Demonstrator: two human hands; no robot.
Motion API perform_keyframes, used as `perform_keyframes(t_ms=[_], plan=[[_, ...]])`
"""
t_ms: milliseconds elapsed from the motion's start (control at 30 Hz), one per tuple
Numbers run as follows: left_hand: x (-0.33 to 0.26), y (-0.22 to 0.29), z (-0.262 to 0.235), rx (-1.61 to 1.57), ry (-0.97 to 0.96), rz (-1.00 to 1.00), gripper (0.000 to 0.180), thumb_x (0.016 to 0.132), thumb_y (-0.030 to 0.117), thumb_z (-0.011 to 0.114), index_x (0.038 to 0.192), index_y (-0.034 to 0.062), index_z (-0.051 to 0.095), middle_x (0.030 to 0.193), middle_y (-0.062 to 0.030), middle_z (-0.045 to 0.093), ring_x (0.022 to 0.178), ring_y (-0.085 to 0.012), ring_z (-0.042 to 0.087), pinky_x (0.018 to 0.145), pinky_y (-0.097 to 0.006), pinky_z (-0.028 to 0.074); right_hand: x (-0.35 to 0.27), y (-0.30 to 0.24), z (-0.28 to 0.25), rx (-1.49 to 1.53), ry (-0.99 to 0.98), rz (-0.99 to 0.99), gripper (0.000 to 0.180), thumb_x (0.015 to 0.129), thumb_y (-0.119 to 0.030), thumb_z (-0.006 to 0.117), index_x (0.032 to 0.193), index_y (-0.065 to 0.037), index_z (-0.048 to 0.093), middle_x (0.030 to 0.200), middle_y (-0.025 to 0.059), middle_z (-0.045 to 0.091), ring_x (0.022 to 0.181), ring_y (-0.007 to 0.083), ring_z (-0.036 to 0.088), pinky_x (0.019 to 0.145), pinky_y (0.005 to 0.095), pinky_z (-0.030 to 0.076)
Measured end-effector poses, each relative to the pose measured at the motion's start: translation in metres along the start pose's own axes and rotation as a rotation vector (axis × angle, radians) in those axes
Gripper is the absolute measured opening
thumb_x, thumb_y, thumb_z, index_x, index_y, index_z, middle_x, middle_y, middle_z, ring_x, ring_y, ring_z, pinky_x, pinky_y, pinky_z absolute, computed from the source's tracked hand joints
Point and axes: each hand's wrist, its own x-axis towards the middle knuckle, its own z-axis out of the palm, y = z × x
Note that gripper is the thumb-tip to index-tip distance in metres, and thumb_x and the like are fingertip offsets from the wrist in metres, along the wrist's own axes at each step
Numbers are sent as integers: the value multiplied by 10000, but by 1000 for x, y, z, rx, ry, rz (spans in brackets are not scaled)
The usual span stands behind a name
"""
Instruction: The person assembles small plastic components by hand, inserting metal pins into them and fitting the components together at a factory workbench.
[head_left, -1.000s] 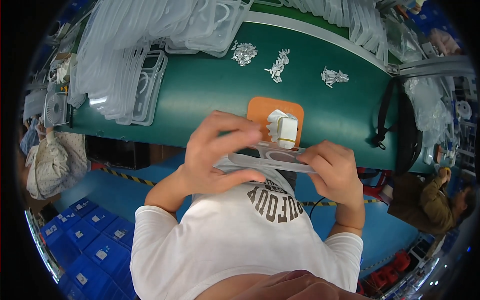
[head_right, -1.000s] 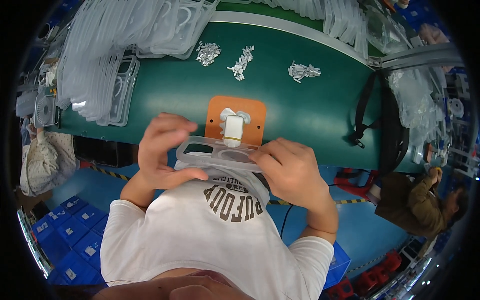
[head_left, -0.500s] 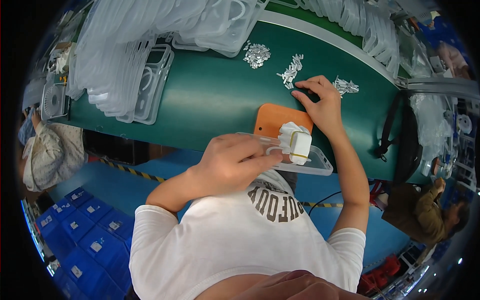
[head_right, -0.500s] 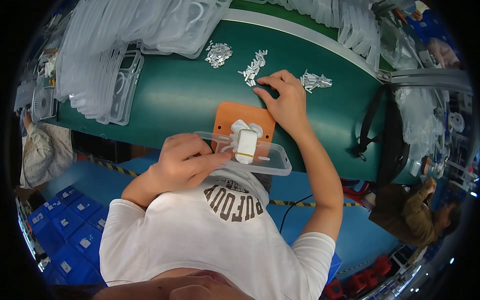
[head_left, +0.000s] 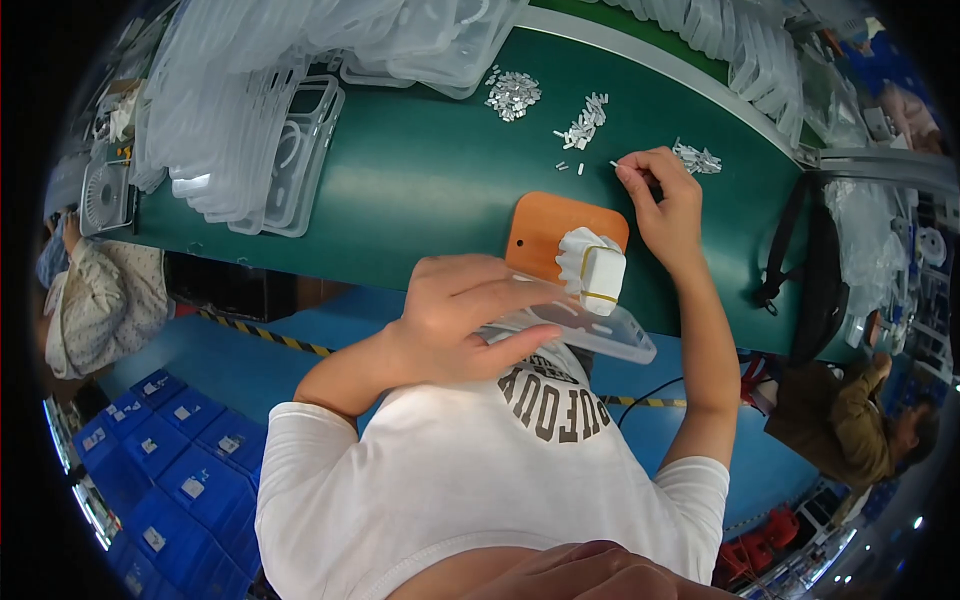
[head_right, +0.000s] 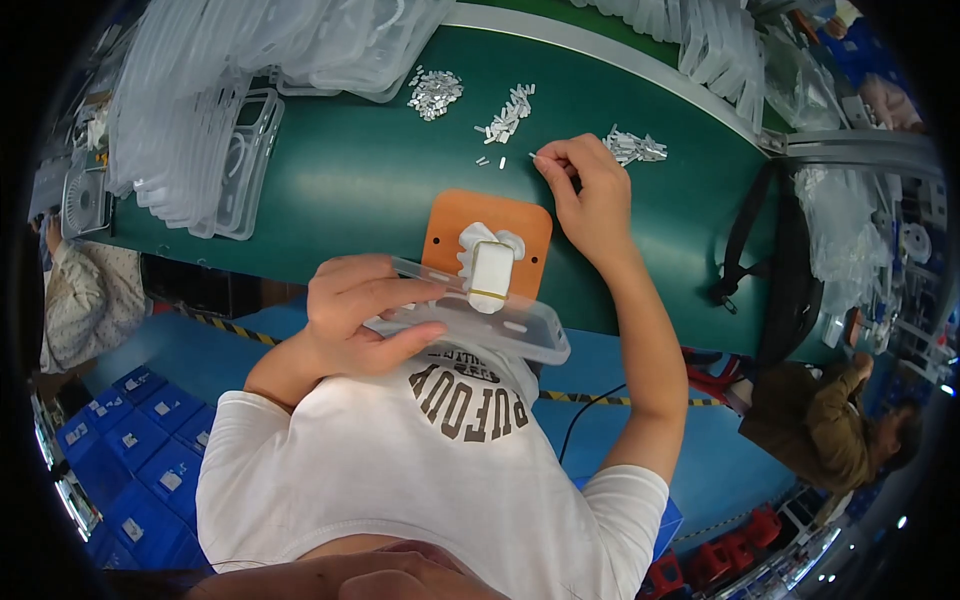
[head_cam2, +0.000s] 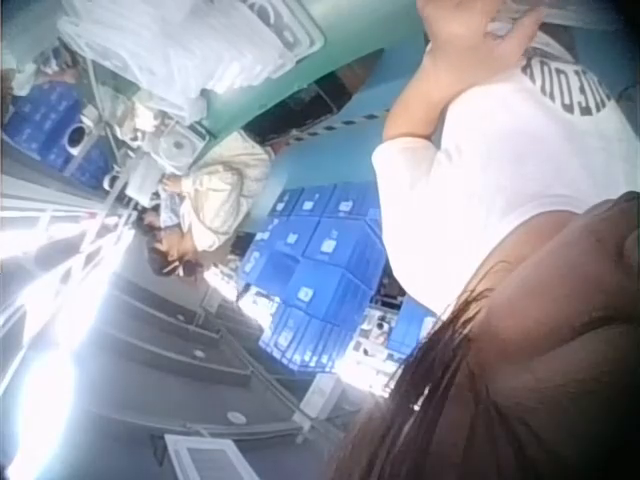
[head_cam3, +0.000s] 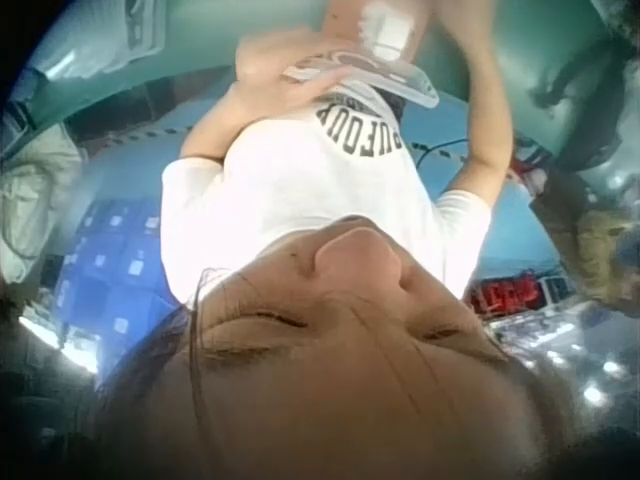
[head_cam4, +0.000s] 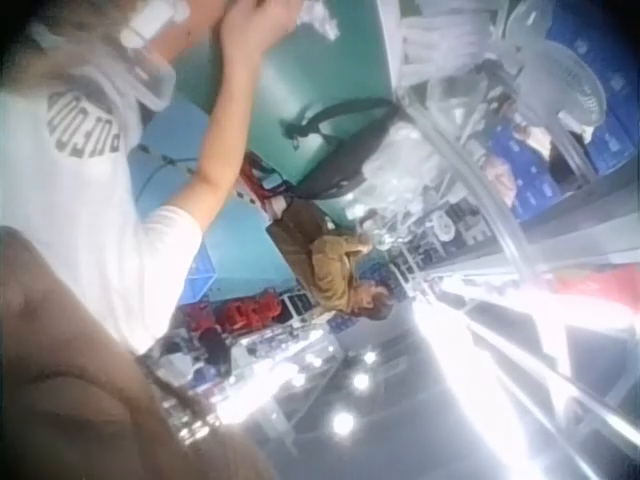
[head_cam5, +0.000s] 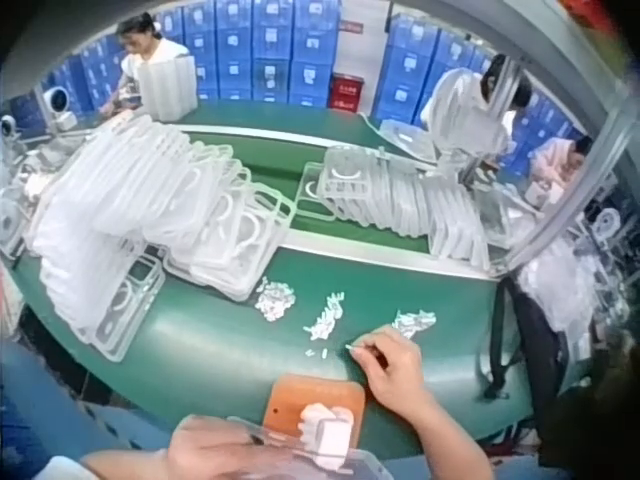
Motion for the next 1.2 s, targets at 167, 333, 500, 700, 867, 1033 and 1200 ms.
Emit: perform_keyframes(t_ms=[167,333,500,700,867,1033,1200], plan=[[2,-1,-2,-36,56,15,246,674,14,785,912,18,719,570,-30,582,410,-113,423,401,-235,317,-37,-61,-25,236,94,-122,63,807,25,663,858,19,625,782,115,607,627,212,539,574,300,448],[12,2,5,-82,12,54,269,673,-2,782,934,11,716,592,-33,604,422,-118,457,407,-233,338,-59,-94,-30,29,39,-425,185,712,11,733,870,-13,639,778,90,611,623,224,543,542,320,432],[15,0,16,-130,10,84,290,663,-13,784,943,9,715,658,-74,661,463,-142,554,425,-239,391,-63,-94,-29,-90,31,-497,244,670,-39,779,880,-31,655,773,72,612,616,227,546,527,329,428],[14,0,17,-102,-21,66,295,651,-24,786,936,10,717,694,-95,684,502,-157,608,439,-236,428,-64,-96,-28,-190,69,-563,280,659,-70,799,901,-23,667,770,74,610,616,226,549,533,331,439],[22,9,6,-58,-71,1,303,639,15,800,930,19,715,754,-95,701,491,-147,561,430,-229,407,-63,-100,-41,-100,14,-477,280,711,-139,791,922,-4,667,814,103,640,644,233,587,548,329,466],[15,13,3,-40,-38,55,354,632,69,837,966,58,720,739,-44,632,513,-141,498,444,-252,370,-70,-119,-52,-152,-45,-470,293,727,-190,786,924,-1,679,839,119,659,653,225,621,525,309,473],[16,13,7,-10,26,124,364,641,116,860,985,111,739,694,-6,533,529,-129,460,456,-264,346,-74,-113,-51,-247,6,-485,267,676,-112,792,912,-29,697,852,123,676,653,202,633,492,274,429]])
